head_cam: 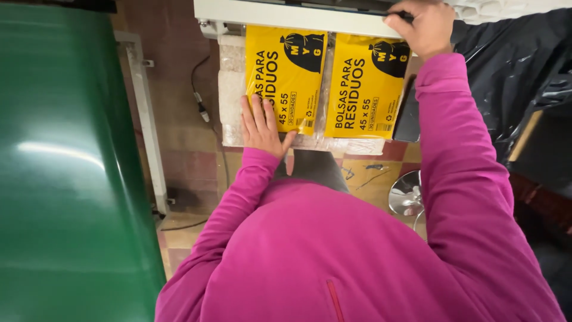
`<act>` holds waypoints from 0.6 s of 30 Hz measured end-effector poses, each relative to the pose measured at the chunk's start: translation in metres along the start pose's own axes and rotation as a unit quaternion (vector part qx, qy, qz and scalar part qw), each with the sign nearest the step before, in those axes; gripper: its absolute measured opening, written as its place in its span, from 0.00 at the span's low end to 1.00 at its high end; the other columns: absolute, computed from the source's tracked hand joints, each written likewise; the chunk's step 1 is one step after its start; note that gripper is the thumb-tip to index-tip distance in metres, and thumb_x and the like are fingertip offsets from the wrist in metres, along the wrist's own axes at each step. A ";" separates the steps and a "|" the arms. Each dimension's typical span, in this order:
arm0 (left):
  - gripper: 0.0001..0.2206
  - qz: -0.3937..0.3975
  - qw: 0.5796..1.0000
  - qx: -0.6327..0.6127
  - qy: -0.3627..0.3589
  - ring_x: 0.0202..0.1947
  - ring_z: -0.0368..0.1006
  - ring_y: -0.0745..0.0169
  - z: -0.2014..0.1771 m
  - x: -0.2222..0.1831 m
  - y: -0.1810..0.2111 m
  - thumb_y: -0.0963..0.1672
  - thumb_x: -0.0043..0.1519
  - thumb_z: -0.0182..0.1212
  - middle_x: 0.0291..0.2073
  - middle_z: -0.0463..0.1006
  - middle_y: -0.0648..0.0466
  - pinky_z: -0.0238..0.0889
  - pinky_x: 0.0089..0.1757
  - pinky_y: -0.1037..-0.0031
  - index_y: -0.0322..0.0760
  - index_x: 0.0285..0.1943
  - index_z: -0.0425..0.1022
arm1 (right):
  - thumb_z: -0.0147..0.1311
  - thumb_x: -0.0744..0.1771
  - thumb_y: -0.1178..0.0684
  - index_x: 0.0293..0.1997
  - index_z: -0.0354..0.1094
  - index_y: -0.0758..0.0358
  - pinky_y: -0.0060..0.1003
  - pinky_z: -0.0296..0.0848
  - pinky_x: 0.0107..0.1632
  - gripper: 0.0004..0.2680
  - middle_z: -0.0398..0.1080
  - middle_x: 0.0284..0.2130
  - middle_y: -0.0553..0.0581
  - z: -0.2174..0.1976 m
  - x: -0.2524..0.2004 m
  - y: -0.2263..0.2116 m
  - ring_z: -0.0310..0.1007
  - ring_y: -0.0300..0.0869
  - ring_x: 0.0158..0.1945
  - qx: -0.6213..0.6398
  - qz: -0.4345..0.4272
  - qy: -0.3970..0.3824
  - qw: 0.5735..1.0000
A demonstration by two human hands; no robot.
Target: The recorder folds black plastic bags and inserts them into yellow labeled packets, then seals the packets using a machine.
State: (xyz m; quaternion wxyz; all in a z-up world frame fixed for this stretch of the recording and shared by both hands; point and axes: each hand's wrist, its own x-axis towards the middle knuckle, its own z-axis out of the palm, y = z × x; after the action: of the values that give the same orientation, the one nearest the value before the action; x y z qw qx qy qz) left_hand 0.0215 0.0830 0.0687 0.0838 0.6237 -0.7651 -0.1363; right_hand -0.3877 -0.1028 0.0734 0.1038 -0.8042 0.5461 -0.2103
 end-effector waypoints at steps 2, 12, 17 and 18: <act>0.47 -0.013 1.000 -0.007 -0.020 0.77 0.38 0.26 -0.001 -0.005 -0.005 0.61 0.61 0.58 0.77 0.45 0.29 0.40 0.68 0.41 0.24 0.78 0.49 | 0.64 0.69 0.47 0.45 0.81 0.54 0.41 0.73 0.42 0.06 0.78 0.35 0.53 -0.001 0.003 -0.002 0.78 0.48 0.38 0.002 -0.006 0.000 1.000; 0.48 -0.023 0.999 -0.011 0.044 0.76 0.44 0.30 -0.011 -0.005 -0.010 0.62 0.61 0.60 0.75 0.52 0.31 0.46 0.67 0.44 0.22 0.77 0.50 | 0.64 0.70 0.44 0.44 0.81 0.54 0.42 0.73 0.42 0.08 0.77 0.36 0.55 -0.006 0.011 -0.008 0.77 0.51 0.37 0.018 0.020 -0.017 0.999; 0.46 -0.132 0.989 -0.019 0.061 0.64 0.57 0.34 -0.032 0.026 0.000 0.60 0.56 0.70 0.69 0.60 0.39 0.60 0.54 0.45 0.27 0.74 0.55 | 0.63 0.70 0.45 0.43 0.80 0.55 0.42 0.74 0.42 0.07 0.78 0.38 0.54 -0.006 0.009 -0.016 0.78 0.51 0.38 0.032 0.013 -0.001 0.999; 0.46 -0.132 0.989 -0.019 0.060 0.64 0.57 0.34 -0.037 0.035 0.004 0.60 0.56 0.70 0.69 0.60 0.39 0.60 0.54 0.45 0.27 0.74 0.55 | 0.63 0.70 0.45 0.43 0.80 0.55 0.42 0.74 0.42 0.07 0.78 0.38 0.54 -0.006 0.008 -0.016 0.78 0.51 0.38 0.033 0.013 -0.002 0.999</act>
State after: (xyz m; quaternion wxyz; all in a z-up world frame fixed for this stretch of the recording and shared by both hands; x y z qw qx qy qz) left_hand 0.0218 0.0461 0.1036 0.1222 0.7249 -0.6667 -0.1227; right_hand -0.3742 -0.1035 0.0873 0.1340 -0.7935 0.5491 -0.2257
